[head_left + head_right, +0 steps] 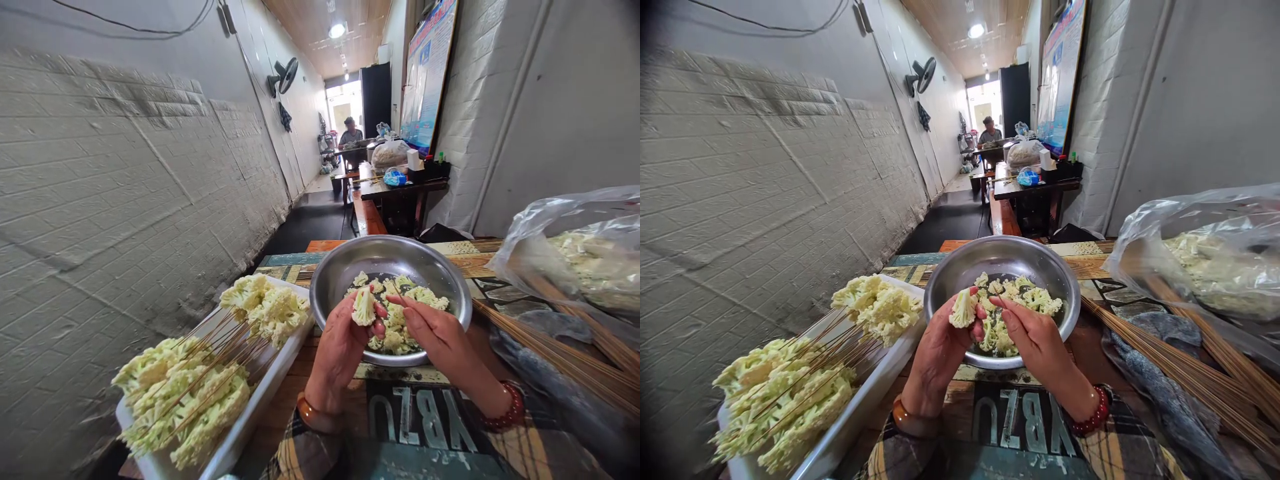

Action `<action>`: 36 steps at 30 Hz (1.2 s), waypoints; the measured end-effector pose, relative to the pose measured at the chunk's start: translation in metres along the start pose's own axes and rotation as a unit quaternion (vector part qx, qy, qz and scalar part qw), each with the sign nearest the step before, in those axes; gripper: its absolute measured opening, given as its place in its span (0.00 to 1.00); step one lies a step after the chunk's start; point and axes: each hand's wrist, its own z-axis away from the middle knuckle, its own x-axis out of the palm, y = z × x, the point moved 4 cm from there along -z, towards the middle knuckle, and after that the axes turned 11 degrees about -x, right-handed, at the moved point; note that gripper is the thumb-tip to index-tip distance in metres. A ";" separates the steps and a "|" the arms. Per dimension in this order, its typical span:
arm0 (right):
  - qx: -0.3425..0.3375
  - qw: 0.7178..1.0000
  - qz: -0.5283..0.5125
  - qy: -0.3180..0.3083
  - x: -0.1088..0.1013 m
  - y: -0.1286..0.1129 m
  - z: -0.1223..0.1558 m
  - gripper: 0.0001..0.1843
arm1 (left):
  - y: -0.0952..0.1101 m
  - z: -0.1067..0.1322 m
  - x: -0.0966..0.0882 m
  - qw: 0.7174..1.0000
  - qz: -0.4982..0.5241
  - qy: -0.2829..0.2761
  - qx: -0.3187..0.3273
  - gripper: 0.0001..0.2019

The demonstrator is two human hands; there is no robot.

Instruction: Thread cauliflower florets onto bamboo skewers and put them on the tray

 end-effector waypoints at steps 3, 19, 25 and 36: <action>-0.025 1.000 -0.005 -0.004 -0.002 -0.008 0.000 0.22 | -0.001 0.000 -0.001 1.000 -0.004 0.023 0.014 0.20; -0.088 0.995 0.011 -0.048 0.014 -0.013 0.018 0.21 | -0.001 0.001 -0.008 0.995 -0.006 0.085 0.051 0.16; -0.094 0.994 0.018 -0.043 0.014 -0.014 0.018 0.22 | -0.001 0.000 -0.009 0.994 -0.011 0.088 0.065 0.16; -0.080 0.995 0.016 -0.053 0.014 -0.012 0.018 0.21 | -0.001 0.000 -0.009 0.990 -0.057 0.102 0.074 0.16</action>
